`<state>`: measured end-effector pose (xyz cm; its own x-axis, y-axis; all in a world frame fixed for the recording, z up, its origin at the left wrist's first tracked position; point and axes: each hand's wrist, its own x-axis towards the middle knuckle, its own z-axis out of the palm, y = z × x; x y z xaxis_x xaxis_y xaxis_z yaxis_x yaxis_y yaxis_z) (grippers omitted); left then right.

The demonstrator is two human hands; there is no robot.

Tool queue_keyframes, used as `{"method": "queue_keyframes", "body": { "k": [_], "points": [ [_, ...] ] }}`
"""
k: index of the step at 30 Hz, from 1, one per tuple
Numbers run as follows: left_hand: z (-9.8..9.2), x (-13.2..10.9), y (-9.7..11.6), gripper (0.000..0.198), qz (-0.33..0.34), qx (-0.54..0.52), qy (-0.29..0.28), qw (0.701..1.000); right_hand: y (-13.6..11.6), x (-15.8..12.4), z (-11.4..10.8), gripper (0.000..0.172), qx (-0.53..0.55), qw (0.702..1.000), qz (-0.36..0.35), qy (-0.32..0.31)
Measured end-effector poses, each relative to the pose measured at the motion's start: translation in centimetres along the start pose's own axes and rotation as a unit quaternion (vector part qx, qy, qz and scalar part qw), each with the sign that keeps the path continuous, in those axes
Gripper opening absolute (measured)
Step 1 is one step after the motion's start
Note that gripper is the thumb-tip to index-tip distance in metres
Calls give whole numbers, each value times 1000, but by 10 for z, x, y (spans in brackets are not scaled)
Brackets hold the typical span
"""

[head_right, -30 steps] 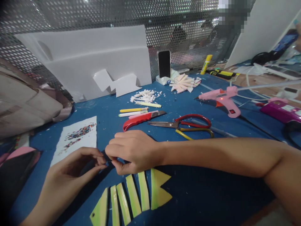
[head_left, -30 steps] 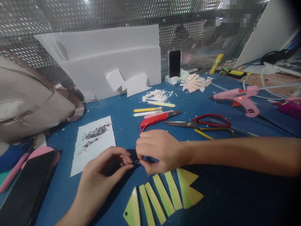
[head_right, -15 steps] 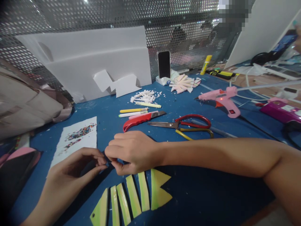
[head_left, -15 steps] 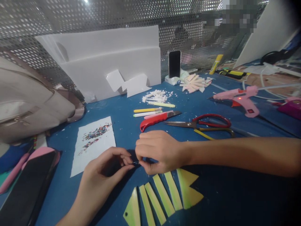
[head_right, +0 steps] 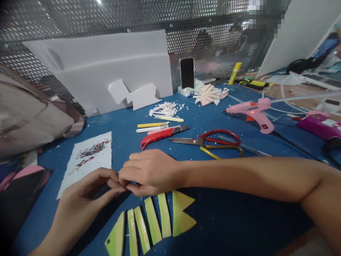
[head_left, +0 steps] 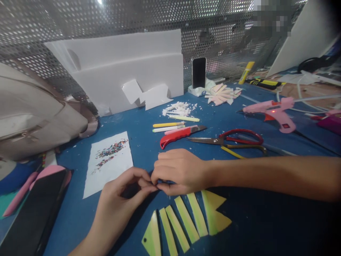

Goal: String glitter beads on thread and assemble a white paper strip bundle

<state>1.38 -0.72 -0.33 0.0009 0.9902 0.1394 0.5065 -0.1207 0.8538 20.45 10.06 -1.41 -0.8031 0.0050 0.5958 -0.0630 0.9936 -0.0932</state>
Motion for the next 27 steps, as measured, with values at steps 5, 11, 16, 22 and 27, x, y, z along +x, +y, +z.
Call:
{"method": "queue_keyframes", "body": {
  "k": [5, 11, 16, 22, 27],
  "points": [
    [4, -2, 2, 13, -12, -39, 10, 999, -1, 0, 1, 14, 11, 1000, 0, 12],
    [4, -3, -1, 16, -20, -47, -13, 999, -3, 3, -2, 14, 47, 999, 19, 19],
    [2, -5, -1, 12, -24, -4, -12, 1000, -1, 2, -6, 8, 139, 979, 141, 53],
    [0, -1, 0, 10, 2, 67, -11, 998, 2, 2, -10, 10, 193, 956, 205, 83],
    [-1, 0, 3, 12, 38, 95, 2, 995, 2, 1, -6, 13, 179, 962, 203, 42]
  ]
}}
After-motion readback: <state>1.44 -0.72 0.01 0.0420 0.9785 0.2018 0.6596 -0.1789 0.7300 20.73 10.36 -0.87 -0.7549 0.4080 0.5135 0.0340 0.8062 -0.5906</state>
